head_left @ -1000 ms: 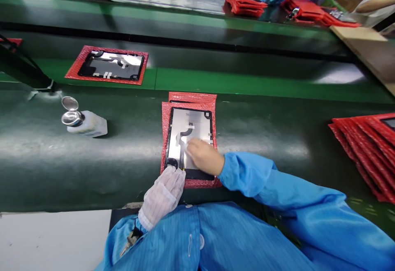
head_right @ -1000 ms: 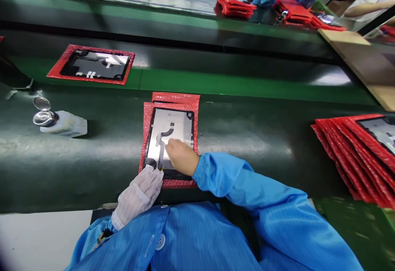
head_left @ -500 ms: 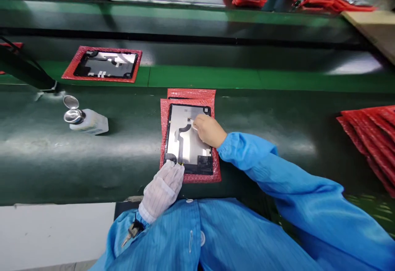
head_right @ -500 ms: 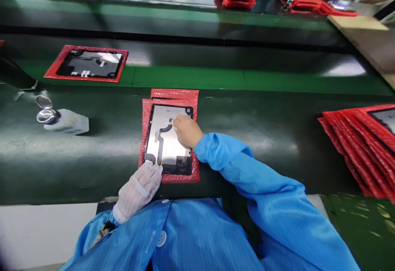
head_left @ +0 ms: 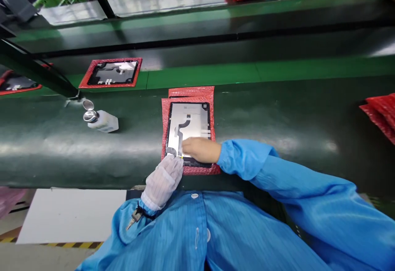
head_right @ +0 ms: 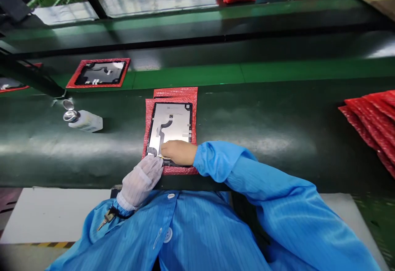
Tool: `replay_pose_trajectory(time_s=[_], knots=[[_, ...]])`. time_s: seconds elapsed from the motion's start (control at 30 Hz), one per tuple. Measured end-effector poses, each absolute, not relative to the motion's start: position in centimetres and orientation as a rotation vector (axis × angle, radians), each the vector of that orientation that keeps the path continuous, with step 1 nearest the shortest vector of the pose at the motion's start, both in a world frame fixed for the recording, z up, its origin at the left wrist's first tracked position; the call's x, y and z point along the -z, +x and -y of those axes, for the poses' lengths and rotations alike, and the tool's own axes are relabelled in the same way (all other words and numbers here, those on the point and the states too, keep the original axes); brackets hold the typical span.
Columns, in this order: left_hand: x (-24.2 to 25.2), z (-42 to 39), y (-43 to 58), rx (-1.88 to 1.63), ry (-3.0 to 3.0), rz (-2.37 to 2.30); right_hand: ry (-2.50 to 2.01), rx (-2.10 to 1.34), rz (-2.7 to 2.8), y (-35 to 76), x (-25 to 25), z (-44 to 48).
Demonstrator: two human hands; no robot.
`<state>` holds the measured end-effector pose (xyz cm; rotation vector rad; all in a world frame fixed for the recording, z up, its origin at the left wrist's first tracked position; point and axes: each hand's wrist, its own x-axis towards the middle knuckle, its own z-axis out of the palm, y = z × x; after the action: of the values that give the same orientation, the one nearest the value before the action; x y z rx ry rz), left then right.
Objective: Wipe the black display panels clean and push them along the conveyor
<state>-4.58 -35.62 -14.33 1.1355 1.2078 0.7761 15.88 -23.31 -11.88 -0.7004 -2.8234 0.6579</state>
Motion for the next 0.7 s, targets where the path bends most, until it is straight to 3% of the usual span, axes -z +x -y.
replay_pose_trajectory(time_s=[0.1, 0.27, 0.47, 0.63, 0.7], knots=[[11.3, 35.0, -2.9, -0.598, 1.698, -1.467, -0.665, -0.899, 2.627, 16.8, 10.8, 24.1], [9.2, 31.6, 2.6, -0.154, 2.621, -1.430, -1.088, -1.136, 1.581, 20.9, 9.2, 23.5], [9.6, 28.1, 5.0, -0.039, 2.810, -1.275, -1.078, -1.601, 0.737, 23.4, 10.9, 24.0], [4.9, 28.0, 3.3, -0.236, 2.896, -1.196, -1.041, -1.632, 0.680, 24.7, 11.4, 24.7], [2.1, 27.2, 1.8, -0.297, 2.839, -1.369, -1.046, -1.615, 0.717, 24.9, 11.4, 24.8]])
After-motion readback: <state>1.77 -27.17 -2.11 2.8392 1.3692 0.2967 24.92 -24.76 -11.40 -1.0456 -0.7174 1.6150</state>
